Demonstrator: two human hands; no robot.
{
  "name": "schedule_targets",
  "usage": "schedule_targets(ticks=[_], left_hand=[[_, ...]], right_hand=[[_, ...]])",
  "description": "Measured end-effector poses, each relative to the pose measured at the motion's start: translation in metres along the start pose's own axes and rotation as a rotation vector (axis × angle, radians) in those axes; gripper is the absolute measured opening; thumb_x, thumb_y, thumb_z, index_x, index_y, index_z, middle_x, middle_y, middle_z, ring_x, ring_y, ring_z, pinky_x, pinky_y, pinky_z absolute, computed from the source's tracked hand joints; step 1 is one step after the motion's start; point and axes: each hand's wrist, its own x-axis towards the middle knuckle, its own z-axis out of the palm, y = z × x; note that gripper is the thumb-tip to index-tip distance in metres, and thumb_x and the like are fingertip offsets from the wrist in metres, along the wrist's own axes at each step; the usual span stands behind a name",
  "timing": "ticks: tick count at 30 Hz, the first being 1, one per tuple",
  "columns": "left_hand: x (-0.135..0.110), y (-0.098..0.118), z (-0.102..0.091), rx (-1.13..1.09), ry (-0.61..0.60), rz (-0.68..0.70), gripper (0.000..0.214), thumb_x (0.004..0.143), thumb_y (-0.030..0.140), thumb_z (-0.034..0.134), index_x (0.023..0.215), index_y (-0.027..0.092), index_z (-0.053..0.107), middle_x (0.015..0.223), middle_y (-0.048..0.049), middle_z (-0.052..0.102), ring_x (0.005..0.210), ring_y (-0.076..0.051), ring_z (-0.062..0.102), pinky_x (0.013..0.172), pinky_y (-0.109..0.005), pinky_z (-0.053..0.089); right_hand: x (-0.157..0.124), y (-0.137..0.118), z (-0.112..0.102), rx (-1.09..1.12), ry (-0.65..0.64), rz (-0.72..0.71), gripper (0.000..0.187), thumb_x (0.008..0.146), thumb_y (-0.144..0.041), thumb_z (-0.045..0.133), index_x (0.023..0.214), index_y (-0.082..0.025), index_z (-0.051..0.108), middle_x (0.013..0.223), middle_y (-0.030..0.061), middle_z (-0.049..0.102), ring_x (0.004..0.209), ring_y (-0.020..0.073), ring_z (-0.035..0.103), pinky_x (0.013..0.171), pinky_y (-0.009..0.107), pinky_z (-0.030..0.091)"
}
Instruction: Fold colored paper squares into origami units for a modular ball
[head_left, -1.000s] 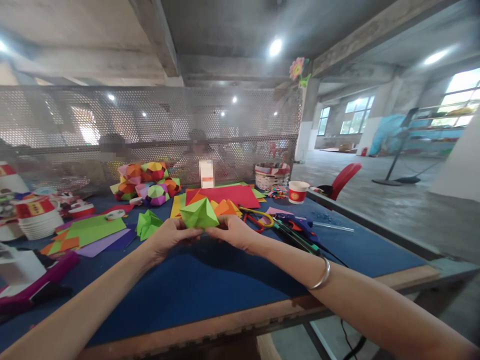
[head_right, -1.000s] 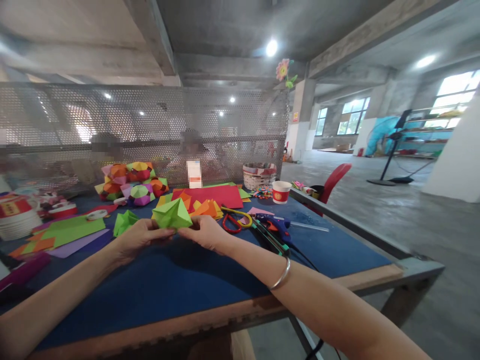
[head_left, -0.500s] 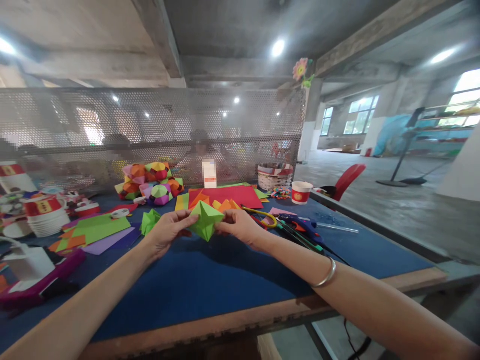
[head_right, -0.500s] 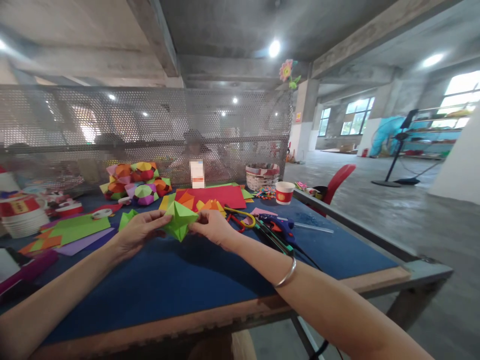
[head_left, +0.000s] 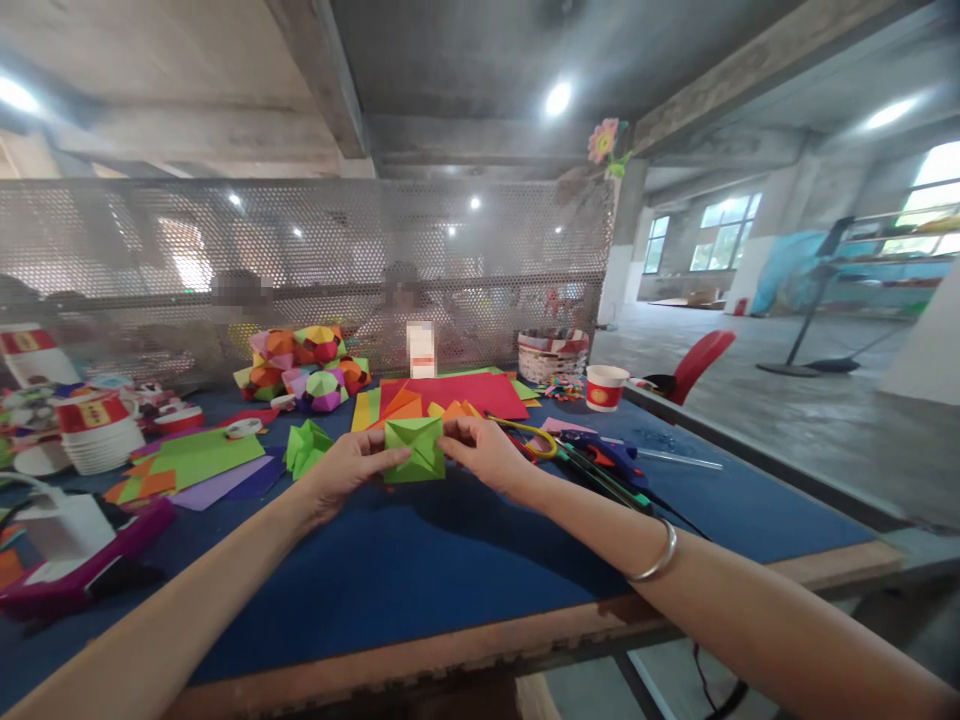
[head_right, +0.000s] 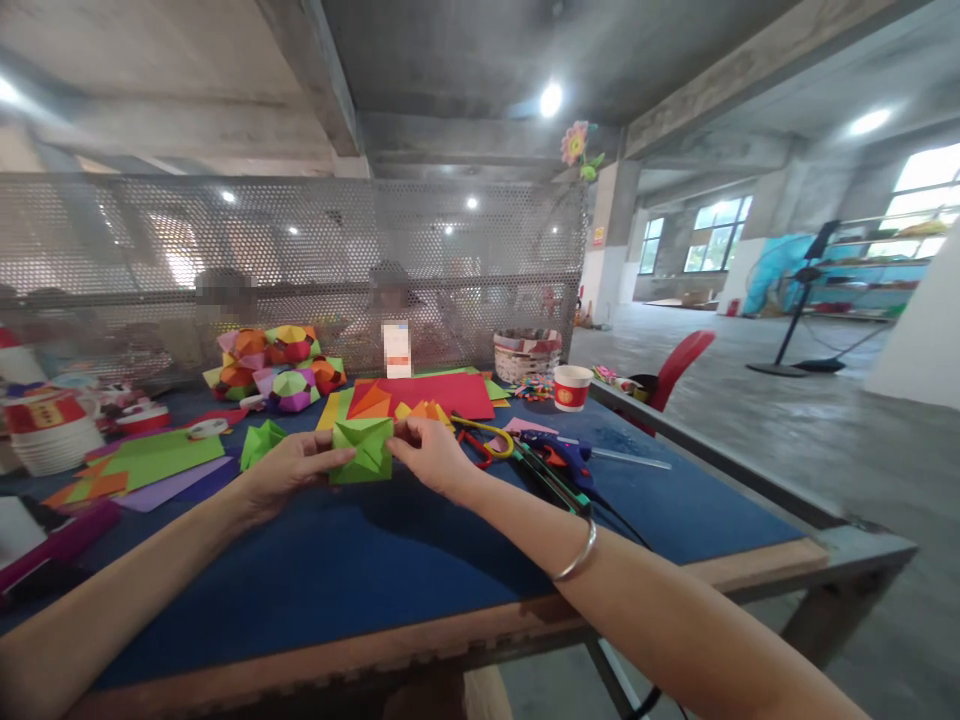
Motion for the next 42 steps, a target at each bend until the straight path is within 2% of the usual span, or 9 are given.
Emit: schedule_targets(ticks=[6, 11, 15, 21, 25, 31, 39, 42], left_hand=[[0.002, -0.002, -0.001, -0.073, 0.088, -0.009, 0.057, 0.046, 0.052, 0.096, 0.089, 0.016, 0.082, 0.085, -0.0068, 0.078, 0.065, -0.015, 0.063, 0.056, -0.024, 0.051], [0.002, 0.001, 0.001, -0.115, 0.147, -0.004, 0.050, 0.041, 0.049, 0.099, 0.070, 0.015, 0.077, 0.078, -0.0058, 0.075, 0.063, -0.013, 0.060, 0.054, -0.023, 0.052], [0.001, 0.002, 0.004, -0.102, 0.110, 0.021, 0.044, 0.041, 0.041, 0.100, 0.067, 0.015, 0.075, 0.070, -0.0024, 0.071, 0.061, -0.012, 0.057, 0.055, -0.023, 0.052], [0.000, 0.000, 0.004, -0.087, 0.068, 0.031, 0.042, 0.050, 0.043, 0.096, 0.075, 0.015, 0.078, 0.082, -0.0070, 0.076, 0.065, -0.014, 0.060, 0.058, -0.025, 0.052], [-0.001, 0.001, 0.005, -0.128, 0.056, 0.023, 0.043, 0.051, 0.043, 0.096, 0.080, 0.016, 0.080, 0.087, -0.0071, 0.077, 0.068, -0.014, 0.062, 0.059, -0.026, 0.052], [-0.002, 0.001, 0.006, -0.120, -0.037, -0.013, 0.049, 0.057, 0.051, 0.094, 0.086, 0.015, 0.080, 0.090, -0.0088, 0.077, 0.075, -0.018, 0.070, 0.061, -0.025, 0.052], [-0.005, 0.004, 0.006, -0.080, -0.085, -0.014, 0.048, 0.057, 0.039, 0.095, 0.098, 0.018, 0.080, 0.097, -0.0092, 0.078, 0.084, -0.021, 0.071, 0.068, -0.028, 0.053], [-0.005, 0.005, 0.006, -0.092, -0.079, -0.011, 0.049, 0.058, 0.046, 0.094, 0.095, 0.018, 0.079, 0.097, -0.0090, 0.078, 0.087, -0.022, 0.071, 0.072, -0.030, 0.054]], right_hand=[[-0.001, -0.004, 0.002, -0.021, 0.087, -0.037, 0.023, 0.088, -0.029, 0.063, 0.107, -0.017, 0.058, 0.088, 0.0042, 0.069, 0.081, 0.0175, 0.066, 0.077, 0.032, 0.052], [-0.010, -0.012, 0.004, -0.198, 0.180, -0.251, 0.028, 0.086, -0.037, 0.067, 0.106, -0.019, 0.057, 0.096, 0.0064, 0.063, 0.087, 0.0191, 0.062, 0.073, 0.032, 0.052], [-0.015, -0.016, 0.007, -0.391, 0.129, -0.404, 0.018, 0.087, -0.030, 0.069, 0.100, -0.020, 0.061, 0.096, 0.0059, 0.063, 0.088, 0.0190, 0.060, 0.082, 0.034, 0.051], [-0.015, -0.014, 0.009, -0.467, 0.052, -0.392, 0.003, 0.088, -0.020, 0.068, 0.091, -0.020, 0.069, 0.090, 0.0038, 0.062, 0.082, 0.0170, 0.060, 0.079, 0.031, 0.050], [-0.015, -0.014, 0.008, -0.470, 0.052, -0.395, 0.006, 0.087, -0.015, 0.067, 0.085, -0.020, 0.068, 0.086, 0.0029, 0.061, 0.079, 0.0163, 0.060, 0.078, 0.030, 0.050], [-0.012, -0.014, 0.007, -0.456, 0.095, -0.341, 0.011, 0.085, -0.016, 0.067, 0.076, -0.019, 0.062, 0.080, 0.0016, 0.060, 0.075, 0.0156, 0.057, 0.074, 0.029, 0.048], [-0.012, -0.013, 0.006, -0.465, 0.087, -0.322, 0.011, 0.086, -0.019, 0.067, 0.076, -0.019, 0.063, 0.081, 0.0019, 0.061, 0.074, 0.0154, 0.057, 0.074, 0.030, 0.048], [-0.011, -0.012, 0.006, -0.459, 0.082, -0.329, 0.009, 0.086, -0.018, 0.067, 0.077, -0.019, 0.063, 0.083, 0.0024, 0.061, 0.075, 0.0157, 0.057, 0.074, 0.030, 0.048]])
